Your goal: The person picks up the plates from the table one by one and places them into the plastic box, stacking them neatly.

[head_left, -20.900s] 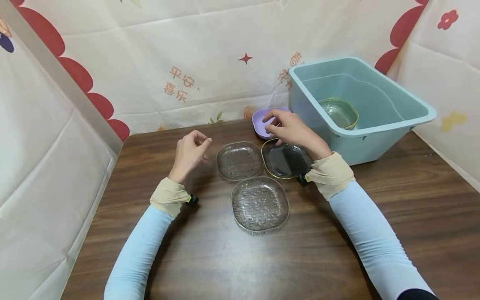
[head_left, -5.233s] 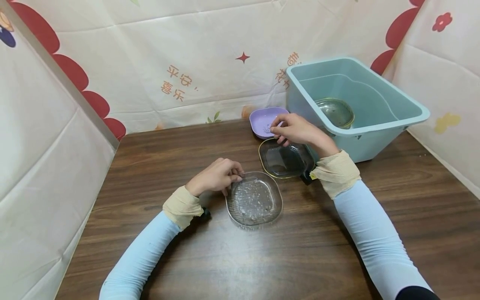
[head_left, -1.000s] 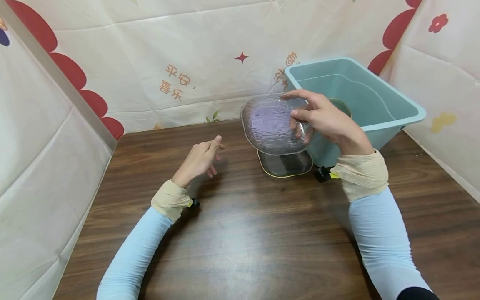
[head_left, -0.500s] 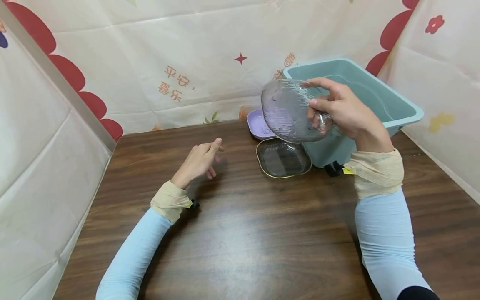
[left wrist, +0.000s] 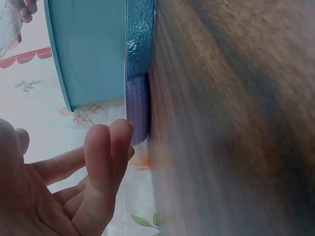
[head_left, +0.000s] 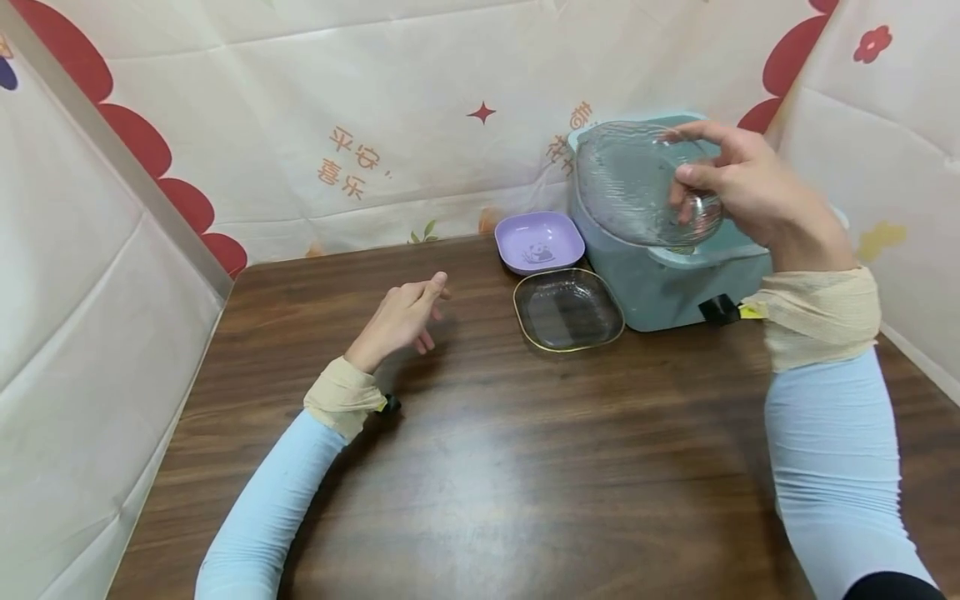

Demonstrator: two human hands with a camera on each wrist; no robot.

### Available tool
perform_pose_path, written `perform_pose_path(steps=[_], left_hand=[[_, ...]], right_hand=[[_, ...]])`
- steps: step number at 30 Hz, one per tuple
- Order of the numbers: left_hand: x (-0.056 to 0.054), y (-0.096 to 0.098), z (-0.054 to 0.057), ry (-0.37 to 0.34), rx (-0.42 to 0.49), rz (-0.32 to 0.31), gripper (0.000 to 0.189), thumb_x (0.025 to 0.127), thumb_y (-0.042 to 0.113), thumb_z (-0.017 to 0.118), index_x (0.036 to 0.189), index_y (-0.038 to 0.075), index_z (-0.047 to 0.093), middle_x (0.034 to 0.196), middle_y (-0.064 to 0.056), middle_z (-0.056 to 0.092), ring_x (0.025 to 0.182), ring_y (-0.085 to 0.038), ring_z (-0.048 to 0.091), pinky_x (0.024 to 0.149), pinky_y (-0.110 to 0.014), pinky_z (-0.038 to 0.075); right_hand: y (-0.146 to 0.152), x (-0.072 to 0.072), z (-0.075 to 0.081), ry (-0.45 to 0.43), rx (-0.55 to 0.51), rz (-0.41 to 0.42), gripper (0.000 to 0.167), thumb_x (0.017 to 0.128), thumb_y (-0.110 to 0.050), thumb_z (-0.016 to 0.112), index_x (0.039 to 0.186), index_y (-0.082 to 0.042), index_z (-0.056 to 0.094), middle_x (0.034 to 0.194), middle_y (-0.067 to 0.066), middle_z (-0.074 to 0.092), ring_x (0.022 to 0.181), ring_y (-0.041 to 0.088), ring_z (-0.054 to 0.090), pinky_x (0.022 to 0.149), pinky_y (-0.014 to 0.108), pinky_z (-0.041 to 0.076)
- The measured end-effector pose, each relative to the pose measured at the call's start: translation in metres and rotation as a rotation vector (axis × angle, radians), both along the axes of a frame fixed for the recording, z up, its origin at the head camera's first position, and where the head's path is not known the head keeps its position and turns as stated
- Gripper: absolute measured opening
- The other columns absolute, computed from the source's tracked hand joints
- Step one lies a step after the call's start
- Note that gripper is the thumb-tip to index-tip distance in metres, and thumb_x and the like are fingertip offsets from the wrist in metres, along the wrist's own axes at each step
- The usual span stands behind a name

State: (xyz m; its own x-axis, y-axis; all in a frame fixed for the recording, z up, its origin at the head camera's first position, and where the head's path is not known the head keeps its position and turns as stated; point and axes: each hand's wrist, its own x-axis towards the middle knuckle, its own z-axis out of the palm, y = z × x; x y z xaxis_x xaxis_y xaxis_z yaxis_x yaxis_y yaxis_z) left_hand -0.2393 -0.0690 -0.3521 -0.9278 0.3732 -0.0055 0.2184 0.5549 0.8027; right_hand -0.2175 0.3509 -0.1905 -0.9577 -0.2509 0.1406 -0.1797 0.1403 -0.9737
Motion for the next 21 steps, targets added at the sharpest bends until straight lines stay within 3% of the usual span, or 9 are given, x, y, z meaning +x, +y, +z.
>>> perform_pose_path(steps=[3,11,21], left_hand=[[-0.001,0.001,-0.002,-0.002,-0.004,0.002,0.079,0.106,0.068,0.024,0.134,0.008,0.067,0.104,-0.019,0.072,0.052,-0.027,0.071,0.049,-0.045,0.062],[0.0,-0.004,-0.006,0.031,0.028,0.02,0.08,0.106,0.068,0.026,0.13,0.005,0.068,0.101,-0.02,0.072,0.049,-0.025,0.071,0.048,-0.047,0.062],[0.001,0.001,-0.002,0.041,0.041,0.025,0.072,0.109,0.061,0.029,0.129,0.004,0.068,0.1,-0.021,0.072,0.049,-0.025,0.07,0.047,-0.047,0.062]], right_hand=[[0.014,-0.006,0.005,-0.004,0.052,-0.042,0.032,0.105,-0.002,0.051,0.134,-0.015,0.054,0.068,0.008,0.069,0.05,0.019,0.062,0.039,0.031,0.056],[0.027,-0.02,0.019,-0.004,0.31,-0.127,0.031,0.108,-0.006,0.046,0.136,-0.02,0.048,0.069,0.002,0.068,0.053,0.016,0.063,0.043,0.031,0.059],[0.043,-0.046,0.04,-0.053,0.585,-0.216,0.037,0.109,-0.008,0.042,0.144,-0.022,0.041,0.07,-0.006,0.068,0.059,0.014,0.064,0.051,0.031,0.063]])
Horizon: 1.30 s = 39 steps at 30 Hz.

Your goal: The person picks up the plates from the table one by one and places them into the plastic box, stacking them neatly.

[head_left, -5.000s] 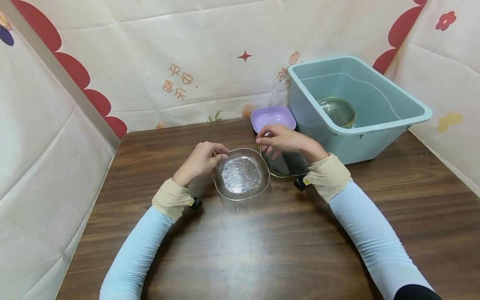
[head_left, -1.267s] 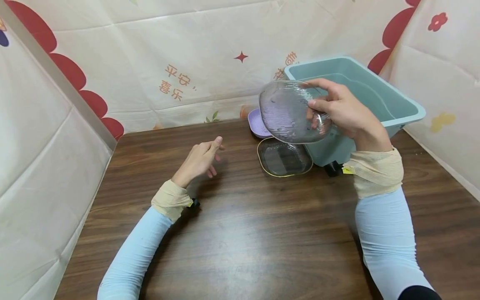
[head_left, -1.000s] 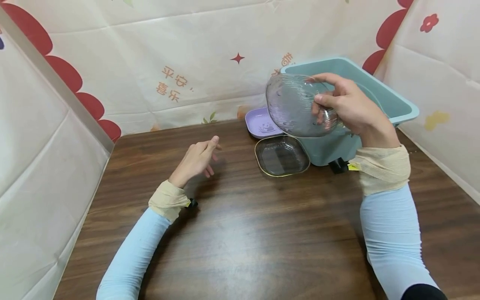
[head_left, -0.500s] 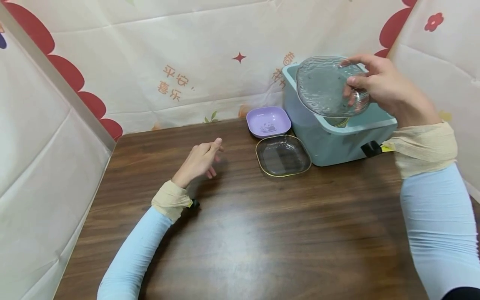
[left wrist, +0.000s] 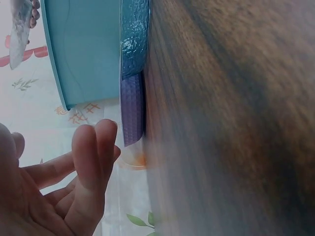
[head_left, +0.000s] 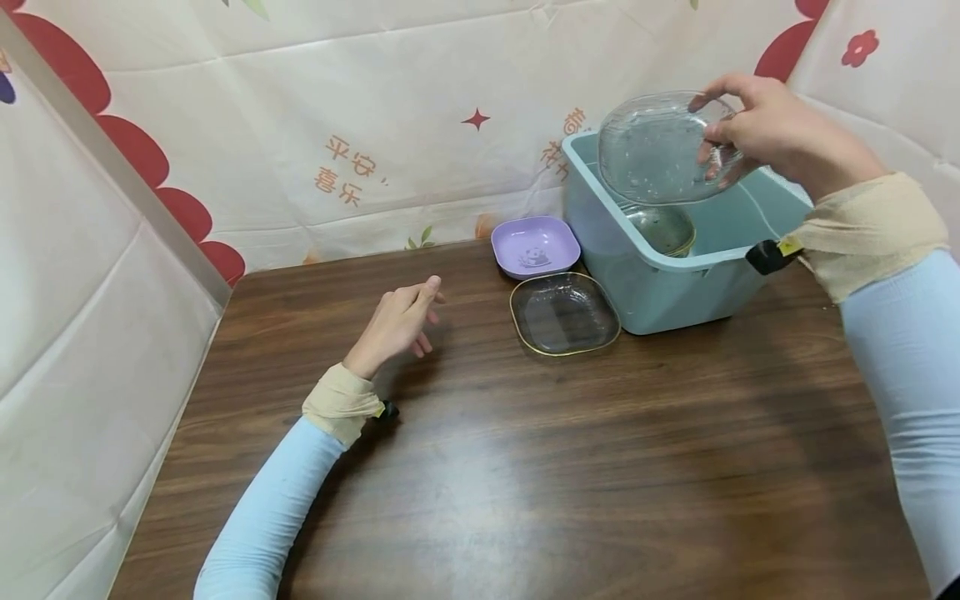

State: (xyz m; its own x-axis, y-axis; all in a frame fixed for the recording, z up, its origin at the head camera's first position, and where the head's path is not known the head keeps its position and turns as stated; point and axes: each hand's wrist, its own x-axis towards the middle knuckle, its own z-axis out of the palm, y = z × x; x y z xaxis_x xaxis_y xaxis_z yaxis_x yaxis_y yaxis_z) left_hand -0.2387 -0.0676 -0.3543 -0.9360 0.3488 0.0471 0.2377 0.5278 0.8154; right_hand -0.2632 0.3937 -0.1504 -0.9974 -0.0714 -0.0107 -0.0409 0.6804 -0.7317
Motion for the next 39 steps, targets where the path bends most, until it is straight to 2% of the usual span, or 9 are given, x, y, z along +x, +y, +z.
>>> perform_pose_path(steps=[8,14,17,22,25,27,29,35,39], left_hand=[[-0.001,0.002,0.0,0.013,-0.013,-0.012,0.077,0.107,0.065,0.027,0.131,0.004,0.067,0.102,-0.021,0.073,0.049,-0.025,0.07,0.047,-0.045,0.062],[0.001,0.001,-0.002,0.022,-0.039,-0.015,0.077,0.106,0.067,0.027,0.131,0.006,0.067,0.101,-0.019,0.073,0.048,-0.024,0.07,0.047,-0.044,0.062],[0.003,-0.001,-0.004,0.02,-0.052,-0.025,0.08,0.105,0.07,0.026,0.132,0.006,0.066,0.101,-0.018,0.073,0.049,-0.024,0.07,0.047,-0.043,0.062],[0.007,-0.002,-0.006,0.016,-0.064,-0.021,0.08,0.105,0.07,0.026,0.132,0.006,0.066,0.099,-0.017,0.073,0.049,-0.023,0.07,0.045,-0.04,0.061],[0.008,-0.002,-0.006,0.021,-0.056,-0.023,0.075,0.107,0.065,0.027,0.132,0.005,0.065,0.098,-0.018,0.073,0.049,-0.023,0.07,0.044,-0.039,0.06],[0.009,-0.002,-0.006,0.022,-0.055,-0.022,0.073,0.108,0.063,0.028,0.133,0.005,0.065,0.098,-0.018,0.073,0.049,-0.023,0.07,0.044,-0.039,0.061],[0.01,-0.003,-0.007,0.023,-0.06,-0.019,0.072,0.108,0.062,0.029,0.134,0.005,0.065,0.098,-0.018,0.073,0.049,-0.022,0.069,0.044,-0.039,0.061],[0.01,-0.002,-0.008,0.021,-0.069,-0.025,0.077,0.106,0.066,0.029,0.134,0.003,0.064,0.099,-0.017,0.073,0.049,-0.022,0.07,0.044,-0.038,0.06],[0.009,0.0,-0.01,0.023,-0.079,-0.024,0.076,0.107,0.065,0.029,0.133,0.004,0.065,0.098,-0.016,0.072,0.048,-0.021,0.069,0.044,-0.037,0.06]], right_hand=[[0.005,-0.028,0.005,-0.049,0.113,-0.043,0.042,0.11,-0.011,0.039,0.15,-0.024,0.034,0.073,-0.009,0.066,0.062,0.012,0.069,0.058,0.029,0.065],[0.006,-0.047,0.001,-0.08,0.156,-0.046,0.05,0.109,-0.011,0.04,0.157,-0.013,0.026,0.077,-0.006,0.065,0.065,0.015,0.071,0.063,0.031,0.066],[0.005,-0.057,-0.003,-0.067,0.213,-0.036,0.055,0.108,-0.009,0.04,0.159,-0.005,0.021,0.084,0.005,0.063,0.063,0.015,0.071,0.061,0.033,0.066],[0.006,-0.073,-0.016,-0.059,0.271,-0.012,0.057,0.106,-0.005,0.04,0.159,0.001,0.019,0.114,0.03,0.049,0.06,0.016,0.069,0.06,0.039,0.066],[0.009,-0.08,-0.025,-0.095,0.28,0.004,0.058,0.105,-0.004,0.041,0.158,0.003,0.02,0.125,0.036,0.04,0.062,0.018,0.069,0.062,0.043,0.067],[0.011,-0.082,-0.03,-0.144,0.276,0.028,0.057,0.105,-0.002,0.041,0.158,0.004,0.019,0.125,0.037,0.038,0.065,0.02,0.068,0.065,0.046,0.067],[0.014,-0.084,-0.035,-0.202,0.269,0.061,0.057,0.106,-0.001,0.039,0.158,0.005,0.016,0.117,0.034,0.043,0.066,0.022,0.07,0.067,0.047,0.067],[0.02,-0.086,-0.045,-0.351,0.238,0.134,0.056,0.107,-0.001,0.033,0.157,0.006,0.01,0.088,0.013,0.066,0.07,0.023,0.075,0.071,0.046,0.068],[0.021,-0.085,-0.05,-0.438,0.221,0.176,0.055,0.108,-0.003,0.032,0.156,0.006,0.008,0.09,0.01,0.068,0.076,0.025,0.076,0.074,0.047,0.068]])
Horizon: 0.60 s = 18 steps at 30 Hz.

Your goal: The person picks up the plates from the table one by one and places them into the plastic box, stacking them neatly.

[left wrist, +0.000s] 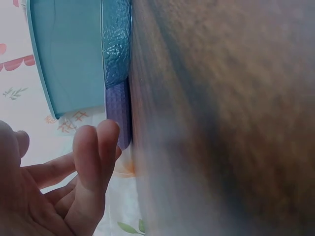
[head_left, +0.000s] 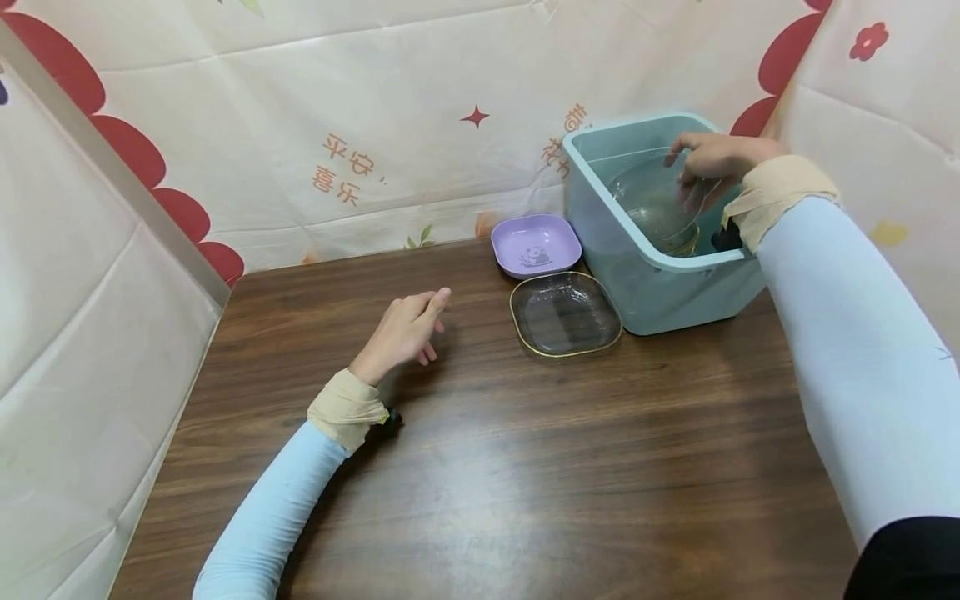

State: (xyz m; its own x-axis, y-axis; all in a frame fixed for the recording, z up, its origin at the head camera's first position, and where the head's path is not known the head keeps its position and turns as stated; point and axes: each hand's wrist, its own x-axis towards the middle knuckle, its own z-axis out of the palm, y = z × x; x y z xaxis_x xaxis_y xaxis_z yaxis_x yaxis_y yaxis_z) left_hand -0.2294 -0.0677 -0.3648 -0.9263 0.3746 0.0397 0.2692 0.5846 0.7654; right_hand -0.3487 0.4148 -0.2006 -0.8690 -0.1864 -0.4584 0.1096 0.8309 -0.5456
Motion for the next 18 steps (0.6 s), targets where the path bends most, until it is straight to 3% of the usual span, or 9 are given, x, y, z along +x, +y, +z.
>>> perform_pose_path(steps=[8,16,18], left_hand=[[-0.001,0.0033,0.0009,0.014,0.013,-0.013,0.071,0.108,0.061,0.031,0.132,0.004,0.065,0.096,-0.017,0.072,0.047,-0.021,0.069,0.042,-0.038,0.06],[-0.0024,0.0029,0.0004,0.014,-0.018,-0.021,0.063,0.109,0.057,0.035,0.12,0.003,0.066,0.094,-0.014,0.071,0.048,-0.021,0.069,0.043,-0.037,0.059],[-0.0021,0.0032,0.0001,0.001,-0.016,-0.021,0.061,0.109,0.056,0.037,0.119,0.003,0.065,0.094,-0.014,0.071,0.048,-0.022,0.069,0.043,-0.037,0.06]], right_hand=[[0.003,-0.0033,-0.0049,-0.119,-0.005,0.012,0.061,0.109,-0.007,0.035,0.159,0.002,0.002,0.097,0.013,0.067,0.083,0.029,0.075,0.081,0.048,0.067],[0.0,-0.0015,-0.0048,-0.128,0.02,0.039,0.067,0.109,-0.008,0.04,0.158,0.008,-0.002,0.099,0.011,0.07,0.084,0.022,0.075,0.081,0.044,0.067],[-0.0011,-0.0014,-0.0038,-0.118,0.037,0.047,0.044,0.108,-0.009,0.044,0.142,0.016,0.029,0.092,0.009,0.071,0.08,0.019,0.074,0.078,0.04,0.068]])
